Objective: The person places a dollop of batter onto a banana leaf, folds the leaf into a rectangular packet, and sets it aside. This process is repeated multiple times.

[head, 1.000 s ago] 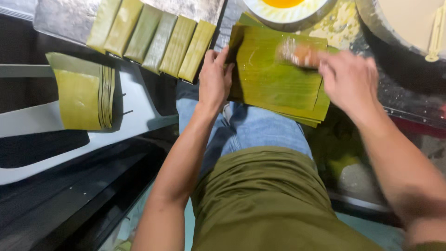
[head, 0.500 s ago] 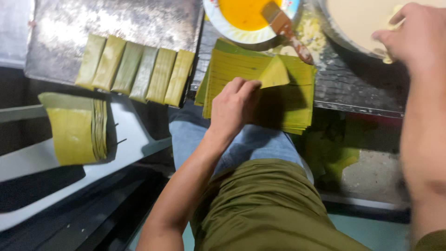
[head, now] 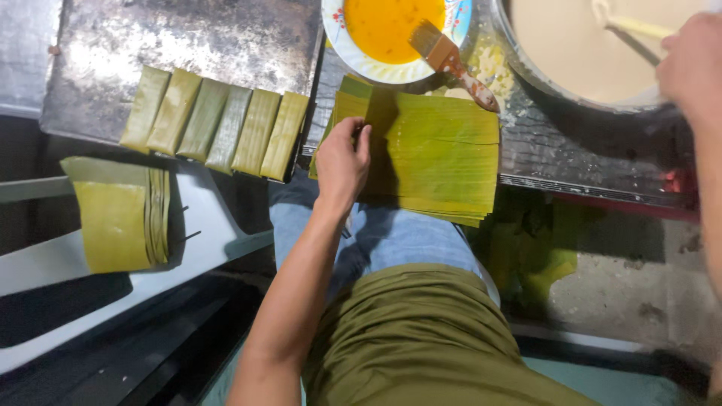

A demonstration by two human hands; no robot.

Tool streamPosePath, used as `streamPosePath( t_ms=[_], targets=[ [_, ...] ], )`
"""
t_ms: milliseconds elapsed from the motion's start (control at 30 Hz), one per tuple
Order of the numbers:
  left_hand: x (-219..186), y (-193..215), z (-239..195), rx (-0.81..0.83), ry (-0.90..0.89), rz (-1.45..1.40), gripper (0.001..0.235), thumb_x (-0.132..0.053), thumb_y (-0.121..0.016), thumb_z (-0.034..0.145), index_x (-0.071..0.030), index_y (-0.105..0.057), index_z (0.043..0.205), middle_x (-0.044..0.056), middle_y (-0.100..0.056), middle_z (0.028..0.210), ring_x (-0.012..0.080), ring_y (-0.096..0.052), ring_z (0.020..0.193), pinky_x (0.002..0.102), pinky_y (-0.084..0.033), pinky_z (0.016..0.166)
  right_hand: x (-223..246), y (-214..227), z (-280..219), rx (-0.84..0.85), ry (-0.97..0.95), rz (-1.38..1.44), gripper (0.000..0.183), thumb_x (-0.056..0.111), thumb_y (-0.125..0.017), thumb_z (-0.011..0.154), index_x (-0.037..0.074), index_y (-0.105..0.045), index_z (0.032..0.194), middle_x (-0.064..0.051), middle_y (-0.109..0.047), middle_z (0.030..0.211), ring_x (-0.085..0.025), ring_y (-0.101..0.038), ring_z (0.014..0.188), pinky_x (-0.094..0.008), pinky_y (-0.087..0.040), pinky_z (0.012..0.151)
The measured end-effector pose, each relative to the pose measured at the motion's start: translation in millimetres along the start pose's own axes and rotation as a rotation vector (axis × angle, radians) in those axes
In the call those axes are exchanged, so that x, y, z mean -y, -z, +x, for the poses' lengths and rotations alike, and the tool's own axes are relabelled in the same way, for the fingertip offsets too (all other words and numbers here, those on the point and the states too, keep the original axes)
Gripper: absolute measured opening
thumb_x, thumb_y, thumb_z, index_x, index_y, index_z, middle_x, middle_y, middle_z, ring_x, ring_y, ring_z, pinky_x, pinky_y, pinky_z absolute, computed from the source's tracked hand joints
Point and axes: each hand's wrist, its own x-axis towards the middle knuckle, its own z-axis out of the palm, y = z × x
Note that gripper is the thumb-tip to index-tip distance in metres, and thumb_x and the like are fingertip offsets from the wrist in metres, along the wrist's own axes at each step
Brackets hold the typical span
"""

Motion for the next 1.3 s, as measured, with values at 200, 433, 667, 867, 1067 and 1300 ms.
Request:
streamPosePath(
  t_ms=[200,433,667,867,1067,1300],
  targets=[
    [4.7,-5.9,-0.1,-0.046,-0.018,0.039,0.024,-0.023,-0.067,0.098,-0.004,-0.071,0.111,0.019,-0.075,0.101,0.0386,-0.072,0.093,0.044,-0.056,0.080,6.0,6.6,-7.2,0.188,-0.126,0.472,0.033,0.025,-0.060,0.122,-0.002,-0.075,0.112,-0.016,-0.068,0.088,-0.029,-0.063,0.082,-0.048,-0.050,0.081],
    [19.7,-11.9,3.3,-0.068,0.012,0.048,0.027,-0.024,-0.065,0.100,-0.002,-0.071,0.115,0.020,-0.074,0.102,0.0393,-0.071,0.092,0.045,-0.055,0.080,97.3,74.8,-101.4,0.050,-0.029,0.703,0.022,0.018,-0.058,0.118,0.002,-0.070,0.108,-0.006,-0.070,0.098,-0.014,-0.061,0.093,-0.035,-0.049,0.093],
    [30.3,-15.4,2.3,-0.096,0.013,0.031,0.026,-0.024,-0.067,0.098,-0.003,-0.072,0.111,0.019,-0.074,0.099,0.0381,-0.072,0.089,0.043,-0.056,0.078,228.7,12.8,-181.0,-0.218,0.345,0.421,0.008,0.011,-0.068,0.107,0.006,-0.069,0.112,-0.011,-0.069,0.102,-0.030,-0.061,0.091,-0.043,-0.040,0.092],
    [25.8,-9.7,11.3,-0.064,-0.014,0.036,0.023,-0.025,-0.067,0.097,-0.004,-0.072,0.107,0.019,-0.074,0.097,0.0388,-0.071,0.089,0.045,-0.056,0.077,244.6,-7.7,-184.1,-0.322,0.336,0.386,0.003,0.010,-0.070,0.108,0.008,-0.069,0.109,-0.008,-0.066,0.099,-0.027,-0.059,0.091,-0.041,-0.036,0.090],
    [16.0,-3.1,32.5,0.178,0.027,0.172,0.030,-0.033,-0.075,0.094,-0.004,-0.071,0.101,0.021,-0.072,0.087,0.0434,-0.069,0.086,0.050,-0.053,0.073,177.8,45.8,-183.9,-0.325,0.127,0.500,0.007,0.008,-0.058,0.114,0.003,-0.063,0.115,-0.010,-0.064,0.104,-0.028,-0.057,0.098,-0.043,-0.042,0.097],
    [19.6,-10.2,90.8,0.415,-0.330,0.178,0.015,-0.014,-0.073,0.085,-0.012,-0.078,0.098,0.018,-0.075,0.090,0.0404,-0.071,0.085,0.048,-0.056,0.078,136.8,71.5,-145.2,-0.249,-0.053,0.550,0.014,0.005,-0.050,0.120,-0.002,-0.061,0.124,-0.018,-0.065,0.107,-0.028,-0.063,0.090,-0.043,-0.053,0.087]
  ],
)
